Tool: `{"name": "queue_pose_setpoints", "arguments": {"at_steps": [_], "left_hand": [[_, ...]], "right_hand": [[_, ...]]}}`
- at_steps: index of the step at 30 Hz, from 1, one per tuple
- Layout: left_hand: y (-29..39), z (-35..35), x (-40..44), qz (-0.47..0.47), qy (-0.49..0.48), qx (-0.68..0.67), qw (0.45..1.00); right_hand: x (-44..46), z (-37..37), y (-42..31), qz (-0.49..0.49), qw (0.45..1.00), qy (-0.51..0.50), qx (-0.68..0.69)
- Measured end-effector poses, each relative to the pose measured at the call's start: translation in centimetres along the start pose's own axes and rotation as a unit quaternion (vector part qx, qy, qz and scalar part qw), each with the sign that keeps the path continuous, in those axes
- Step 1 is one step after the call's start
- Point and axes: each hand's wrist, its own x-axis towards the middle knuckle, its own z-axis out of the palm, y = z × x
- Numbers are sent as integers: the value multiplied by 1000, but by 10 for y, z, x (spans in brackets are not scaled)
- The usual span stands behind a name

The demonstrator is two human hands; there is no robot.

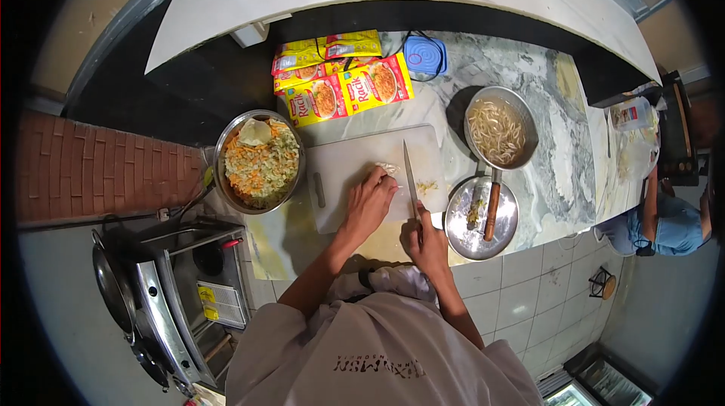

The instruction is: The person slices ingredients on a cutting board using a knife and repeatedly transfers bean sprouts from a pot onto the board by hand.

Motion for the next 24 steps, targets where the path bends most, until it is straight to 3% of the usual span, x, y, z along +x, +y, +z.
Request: {"name": "queue_pose_setpoints", "arguments": {"at_steps": [6,8,14,16,17,20,22,24], "left_hand": [[-9,-27,13,3,77,-9,997],[-15,-28,15,-2,59,-10,998],[-28,-32,31,42,108,-41,992],[-27,-42,45,-5,108,-82,991],[-23,-50,54,14,110,-83,990],[-7,-54,84,52,90,-109,989],[16,-51,104,56,50,-130,989],[37,-40,127,119,-28,-185,975]], "right_hand": [[0,-12,-6,42,999,5,23],[2,-15,-10,43,998,16,39],[5,-25,-8,19,990,89,106],[4,-33,-11,37,989,94,107],[4,-34,-9,38,981,121,145],[2,-48,-2,52,969,157,185],[2,-56,8,33,966,200,161],[2,-68,10,79,956,212,187]]}}
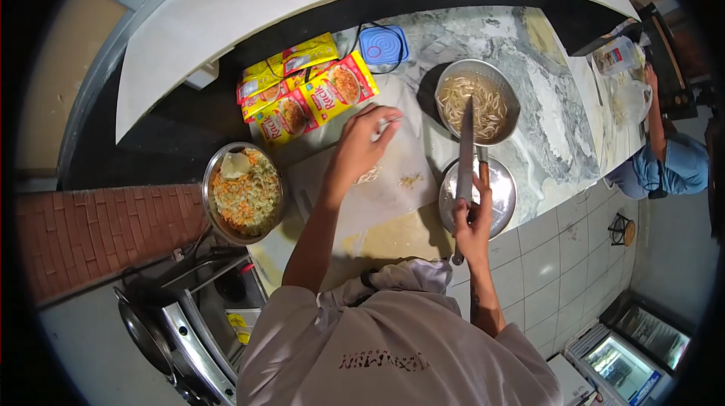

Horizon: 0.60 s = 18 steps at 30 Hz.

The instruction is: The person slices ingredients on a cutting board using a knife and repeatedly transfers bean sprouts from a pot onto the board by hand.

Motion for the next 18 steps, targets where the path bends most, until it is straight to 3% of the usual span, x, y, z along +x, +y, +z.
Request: {"name": "queue_pose_setpoints", "arguments": {"at_steps": [4,7,12,14,18], "left_hand": [[10,44,49,19,-84,-19,996],[-11,86,77,131,-93,67,985],[-9,121,116,154,-169,95,969],[-9,134,127,273,-196,130,933],[-7,160,128,295,-220,205,907]], "right_hand": [[11,-15,-23,80,992,68,75],[20,-22,-2,52,990,120,43],[26,-30,13,65,990,121,33],[27,-29,13,63,990,124,18],[30,-26,-3,88,987,121,55]]}}
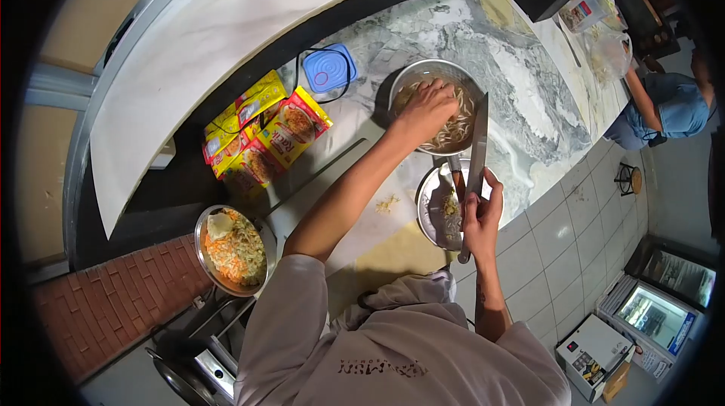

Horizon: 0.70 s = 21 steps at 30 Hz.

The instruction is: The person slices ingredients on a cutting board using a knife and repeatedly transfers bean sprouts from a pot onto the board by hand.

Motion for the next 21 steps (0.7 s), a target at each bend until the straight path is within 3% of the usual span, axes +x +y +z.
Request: {"name": "queue_pose_setpoints", "arguments": {"at_steps": [5,17,19,21], "left_hand": [[8,10,4,-27,-48,106,993],[-6,-11,-1,-46,13,2,999],[-3,-14,-5,-52,87,-92,991],[-2,-21,-3,-86,46,-130,987]], "right_hand": [[0,-2,3,-18,1000,-5,-11],[1,1,-4,-37,999,2,0],[1,0,-3,-41,999,4,6],[0,-1,-4,-36,999,0,-7]]}}
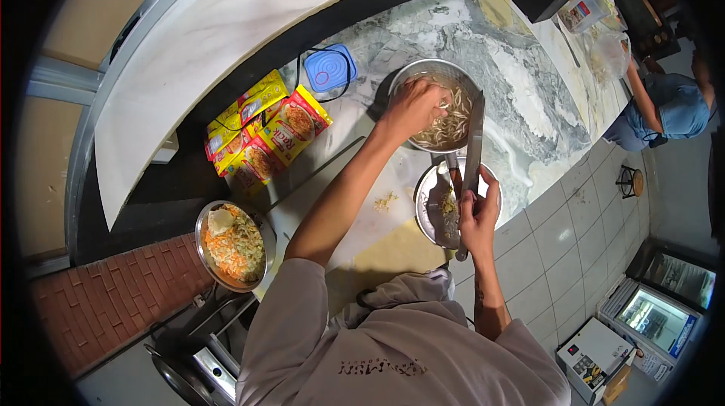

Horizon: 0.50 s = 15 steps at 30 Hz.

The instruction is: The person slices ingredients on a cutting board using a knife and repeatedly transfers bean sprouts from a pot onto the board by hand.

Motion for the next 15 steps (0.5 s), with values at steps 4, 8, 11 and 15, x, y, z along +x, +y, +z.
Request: {"name": "queue_pose_setpoints", "arguments": {"at_steps": [4,8,11,15], "left_hand": [[0,-3,-1,-18,-13,-28,999],[5,-5,-8,-34,23,-82,996],[12,-8,-23,-106,61,-142,982],[34,-17,-57,-113,155,-306,933]], "right_hand": [[-1,0,0,-3,1000,1,-6],[1,1,-6,0,1000,5,-12],[0,3,-6,-5,1000,2,-17],[-1,1,4,-5,1000,-3,-19]]}}
